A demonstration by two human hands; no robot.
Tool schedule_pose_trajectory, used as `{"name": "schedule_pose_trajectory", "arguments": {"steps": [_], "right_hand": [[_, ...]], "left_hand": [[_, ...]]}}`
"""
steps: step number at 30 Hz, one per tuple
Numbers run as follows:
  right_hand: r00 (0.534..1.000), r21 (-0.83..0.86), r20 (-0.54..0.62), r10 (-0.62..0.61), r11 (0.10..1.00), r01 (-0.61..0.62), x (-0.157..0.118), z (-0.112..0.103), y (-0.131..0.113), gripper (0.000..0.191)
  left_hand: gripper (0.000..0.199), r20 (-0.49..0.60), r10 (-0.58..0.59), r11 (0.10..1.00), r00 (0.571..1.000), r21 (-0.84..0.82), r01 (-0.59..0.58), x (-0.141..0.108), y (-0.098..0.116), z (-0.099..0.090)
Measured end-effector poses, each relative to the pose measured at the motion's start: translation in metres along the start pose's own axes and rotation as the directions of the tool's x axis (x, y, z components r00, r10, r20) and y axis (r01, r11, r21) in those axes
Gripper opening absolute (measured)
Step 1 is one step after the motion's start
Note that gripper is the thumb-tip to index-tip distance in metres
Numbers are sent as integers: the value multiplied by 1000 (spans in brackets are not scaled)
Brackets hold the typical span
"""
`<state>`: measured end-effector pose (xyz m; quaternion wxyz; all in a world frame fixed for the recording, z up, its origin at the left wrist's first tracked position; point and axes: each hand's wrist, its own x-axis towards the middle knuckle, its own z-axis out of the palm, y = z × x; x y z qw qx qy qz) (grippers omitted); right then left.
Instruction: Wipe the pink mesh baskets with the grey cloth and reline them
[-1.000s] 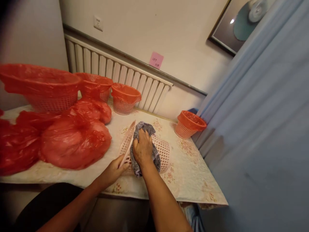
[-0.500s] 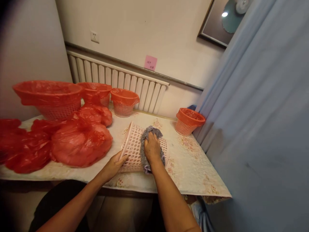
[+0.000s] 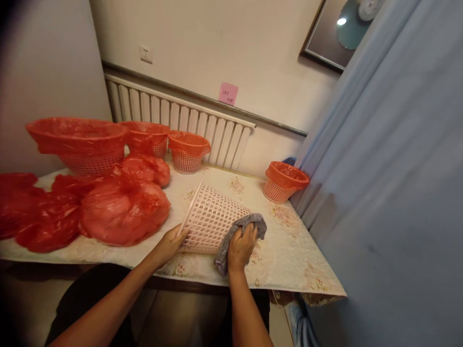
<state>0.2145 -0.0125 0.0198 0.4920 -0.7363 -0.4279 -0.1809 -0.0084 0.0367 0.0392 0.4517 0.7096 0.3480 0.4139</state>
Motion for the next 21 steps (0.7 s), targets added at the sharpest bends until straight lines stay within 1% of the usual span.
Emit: {"name": "schedule_pose_trajectory", "arguments": {"steps": [2, 4, 6, 8, 10, 12, 14, 17, 21], "right_hand": [[997, 5, 29, -73, 997, 72, -19, 3, -12, 44], [980, 27, 95, -176, 984, 174, -32, 4, -31, 45], [942, 67, 180, -283, 959, 276, -38, 4, -56, 46], [883, 116, 269, -384, 923, 366, -37, 3, -82, 47], [824, 159, 331, -460, 888, 431, -31, 3, -105, 49], [790, 183, 357, -498, 867, 463, -20, 3, -120, 51], [781, 191, 362, -508, 861, 471, -7, 5, -128, 51], [784, 182, 362, -504, 863, 471, 15, 9, -130, 48], [791, 157, 377, -481, 875, 458, 42, 14, -131, 30]], "left_hand": [[46, 16, 2, 1000, 1000, 3, -2, 0, 0, -1], [45, 32, 20, 1000, 999, -6, -20, 1, 0, -1], [44, 39, 60, 998, 997, -19, -59, 0, 1, -1], [43, 37, 99, 995, 994, -24, -98, 0, 0, -1], [42, 29, 104, 994, 994, -20, -103, -1, -3, -1], [41, 13, 77, 997, 997, -7, -77, 0, -5, -2], [43, -9, 52, 999, 999, 16, -52, 2, -5, -2], [46, -26, 48, 998, 999, 36, -47, 3, -4, -1], [45, -24, 36, 999, 999, 31, -36, -4, -10, 5]]}}
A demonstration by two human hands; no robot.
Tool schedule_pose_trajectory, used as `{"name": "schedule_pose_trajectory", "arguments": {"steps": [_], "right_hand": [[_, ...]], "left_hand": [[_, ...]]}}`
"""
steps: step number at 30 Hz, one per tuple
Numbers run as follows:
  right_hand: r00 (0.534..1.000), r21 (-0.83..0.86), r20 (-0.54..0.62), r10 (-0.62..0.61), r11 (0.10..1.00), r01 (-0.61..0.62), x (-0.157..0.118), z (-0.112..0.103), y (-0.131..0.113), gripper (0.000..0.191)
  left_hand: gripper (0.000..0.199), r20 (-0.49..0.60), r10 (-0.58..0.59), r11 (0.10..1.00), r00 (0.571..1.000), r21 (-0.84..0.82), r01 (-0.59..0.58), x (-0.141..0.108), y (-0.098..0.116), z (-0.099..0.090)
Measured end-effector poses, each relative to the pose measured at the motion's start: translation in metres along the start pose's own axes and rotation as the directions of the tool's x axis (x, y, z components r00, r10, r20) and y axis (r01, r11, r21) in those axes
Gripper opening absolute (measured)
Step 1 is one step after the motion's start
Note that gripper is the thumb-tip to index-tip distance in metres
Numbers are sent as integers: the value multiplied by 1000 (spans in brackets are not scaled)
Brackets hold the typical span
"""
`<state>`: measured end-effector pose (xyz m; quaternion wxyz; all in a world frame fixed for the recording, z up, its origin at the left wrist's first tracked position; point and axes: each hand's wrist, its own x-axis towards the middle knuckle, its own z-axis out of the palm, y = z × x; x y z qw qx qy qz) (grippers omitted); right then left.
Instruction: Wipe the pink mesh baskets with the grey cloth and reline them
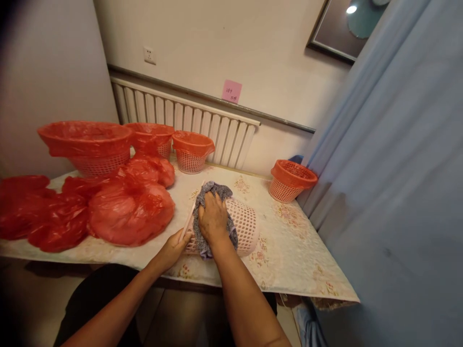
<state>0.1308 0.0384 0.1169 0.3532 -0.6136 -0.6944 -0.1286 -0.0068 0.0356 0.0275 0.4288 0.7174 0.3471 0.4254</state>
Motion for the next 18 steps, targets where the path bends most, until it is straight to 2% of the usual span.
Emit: {"name": "schedule_pose_trajectory", "arguments": {"steps": [3, 6, 9, 14, 18], "right_hand": [[999, -12, 18, 26, 1000, -26, 10, -2, 5, 19], [999, 3, 1, 38, 999, -38, 8, -1, 6, 20], [999, 16, -28, 41, 999, -41, -4, 1, 4, 28], [998, 24, -19, 54, 998, -54, -22, 1, 1, 41], [1000, 60, -14, 17, 998, -16, -24, -2, 15, 40]], "left_hand": [[45, -4, -7, 1000, 1000, -11, 7, -9, -8, 4], [42, 26, 0, 1000, 1000, -9, 0, -13, -8, 3], [37, 68, 6, 1000, 998, 1, -6, -9, 5, 1], [37, -24, 18, 1000, 1000, 24, -17, 6, 35, 3], [37, -14, 0, 1000, 1000, -14, 0, 8, 43, 3]]}}
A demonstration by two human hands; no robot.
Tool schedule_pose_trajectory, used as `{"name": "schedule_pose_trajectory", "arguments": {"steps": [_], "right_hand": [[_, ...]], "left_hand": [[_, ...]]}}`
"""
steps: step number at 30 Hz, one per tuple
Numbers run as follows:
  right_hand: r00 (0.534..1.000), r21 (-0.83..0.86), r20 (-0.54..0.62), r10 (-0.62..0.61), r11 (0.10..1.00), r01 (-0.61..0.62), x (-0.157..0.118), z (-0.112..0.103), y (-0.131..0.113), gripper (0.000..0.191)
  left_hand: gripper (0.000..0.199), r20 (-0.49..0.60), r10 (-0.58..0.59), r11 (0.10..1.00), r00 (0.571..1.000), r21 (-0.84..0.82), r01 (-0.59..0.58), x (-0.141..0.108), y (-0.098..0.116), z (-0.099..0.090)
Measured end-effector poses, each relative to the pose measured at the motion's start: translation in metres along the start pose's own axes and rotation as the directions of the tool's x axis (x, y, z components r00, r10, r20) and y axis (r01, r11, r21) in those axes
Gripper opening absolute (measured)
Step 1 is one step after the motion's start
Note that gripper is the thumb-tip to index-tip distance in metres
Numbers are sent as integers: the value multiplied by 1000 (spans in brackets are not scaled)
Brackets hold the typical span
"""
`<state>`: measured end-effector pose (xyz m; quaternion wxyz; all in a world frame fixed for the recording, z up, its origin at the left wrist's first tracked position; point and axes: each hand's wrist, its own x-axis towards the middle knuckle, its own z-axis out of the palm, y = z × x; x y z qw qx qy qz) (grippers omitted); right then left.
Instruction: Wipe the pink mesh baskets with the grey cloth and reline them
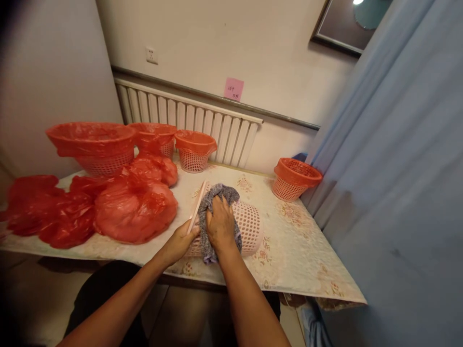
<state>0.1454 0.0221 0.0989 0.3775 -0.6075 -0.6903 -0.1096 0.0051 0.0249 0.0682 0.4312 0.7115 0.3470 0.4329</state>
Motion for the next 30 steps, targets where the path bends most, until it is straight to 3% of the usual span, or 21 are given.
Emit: {"name": "schedule_pose_trajectory", "arguments": {"steps": [3, 8, 12, 16, 18, 21, 25, 30], "right_hand": [[998, -10, -28, 48, 999, -49, -2, -6, 28, 34], [961, -89, -85, 264, 958, -271, -21, -25, 90, 25], [918, -87, -202, 341, 928, -363, -49, -32, 108, 31], [894, -100, -320, 312, 928, -360, -76, -15, 82, 34], [915, -128, -312, 256, 943, -307, -86, -1, 58, 38], [973, -146, -204, 104, 980, -136, -92, 17, 19, 43], [996, -103, -44, -77, 992, 72, -76, 25, -21, 49], [998, -52, 6, -70, 996, 71, -29, 13, -31, 51]], "left_hand": [[36, 21, -16, 999, 1000, -40, 17, -4, -2, -1], [37, 36, -30, 997, 999, -67, 32, -8, -10, -1], [35, 37, -60, 998, 997, -32, 61, -6, -18, -3], [37, 71, -66, 997, 995, -43, 69, -7, -24, -9], [39, 92, -53, 997, 994, -58, 59, -8, -27, -10], [41, 106, 0, 994, 994, -112, 12, -11, -28, -10], [41, 112, 72, 987, 991, -148, -55, -14, -30, -10], [40, 96, 61, 993, 994, -108, -50, -18, -38, -11]]}}
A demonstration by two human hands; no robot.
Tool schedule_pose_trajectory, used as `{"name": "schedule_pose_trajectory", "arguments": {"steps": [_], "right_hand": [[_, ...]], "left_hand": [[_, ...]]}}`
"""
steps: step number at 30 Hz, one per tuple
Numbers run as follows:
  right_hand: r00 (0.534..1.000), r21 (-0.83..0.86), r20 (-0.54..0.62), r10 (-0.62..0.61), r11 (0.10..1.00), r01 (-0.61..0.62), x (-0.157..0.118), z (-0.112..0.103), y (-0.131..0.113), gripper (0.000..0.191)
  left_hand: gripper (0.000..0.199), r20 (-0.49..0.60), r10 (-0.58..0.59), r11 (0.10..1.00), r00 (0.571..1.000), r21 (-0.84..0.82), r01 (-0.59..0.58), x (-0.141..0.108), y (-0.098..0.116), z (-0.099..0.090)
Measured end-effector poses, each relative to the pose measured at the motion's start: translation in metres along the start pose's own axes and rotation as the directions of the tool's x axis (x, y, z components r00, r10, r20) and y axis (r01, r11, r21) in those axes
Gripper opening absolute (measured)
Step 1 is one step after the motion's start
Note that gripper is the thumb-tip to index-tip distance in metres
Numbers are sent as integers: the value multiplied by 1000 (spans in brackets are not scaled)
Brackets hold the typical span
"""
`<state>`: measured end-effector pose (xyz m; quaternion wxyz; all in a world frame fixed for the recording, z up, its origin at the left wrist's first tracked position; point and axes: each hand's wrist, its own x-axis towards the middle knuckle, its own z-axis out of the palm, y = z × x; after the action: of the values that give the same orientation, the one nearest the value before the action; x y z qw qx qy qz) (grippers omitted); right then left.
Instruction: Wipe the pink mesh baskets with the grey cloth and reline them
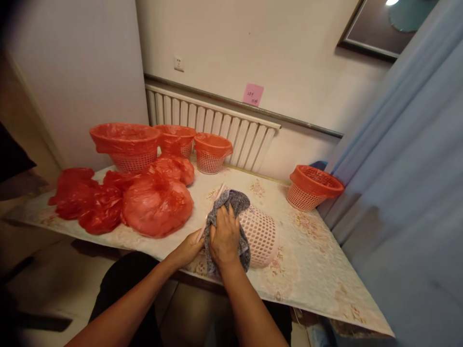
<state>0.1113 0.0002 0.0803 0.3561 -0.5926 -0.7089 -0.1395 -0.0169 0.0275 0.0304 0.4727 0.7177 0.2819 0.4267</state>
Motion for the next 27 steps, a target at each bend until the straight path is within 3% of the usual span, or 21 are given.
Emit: {"name": "schedule_pose_trajectory", "arguments": {"steps": [4, 7, 12, 18, 27], "right_hand": [[999, 49, 19, 32, 998, -33, 30, -13, 10, 43], [998, 89, 22, 51, 995, -53, 38, -18, 15, 36], [996, 28, -13, 93, 995, -92, 25, -9, 15, 42], [994, 10, -41, 104, 995, -103, 8, -4, 13, 46], [995, 20, -76, 70, 997, -69, -6, 1, 11, 49]], "left_hand": [[37, 10, -31, 999, 999, 21, 31, -5, -7, 5], [37, 14, -57, 998, 998, 24, 56, -12, -8, 8], [37, 77, -46, 999, 996, -6, 46, -18, 0, 8], [48, -60, -78, 994, 995, -81, 73, 2, 17, 16], [53, -26, -50, 990, 998, -135, 46, -2, 17, 16]]}}
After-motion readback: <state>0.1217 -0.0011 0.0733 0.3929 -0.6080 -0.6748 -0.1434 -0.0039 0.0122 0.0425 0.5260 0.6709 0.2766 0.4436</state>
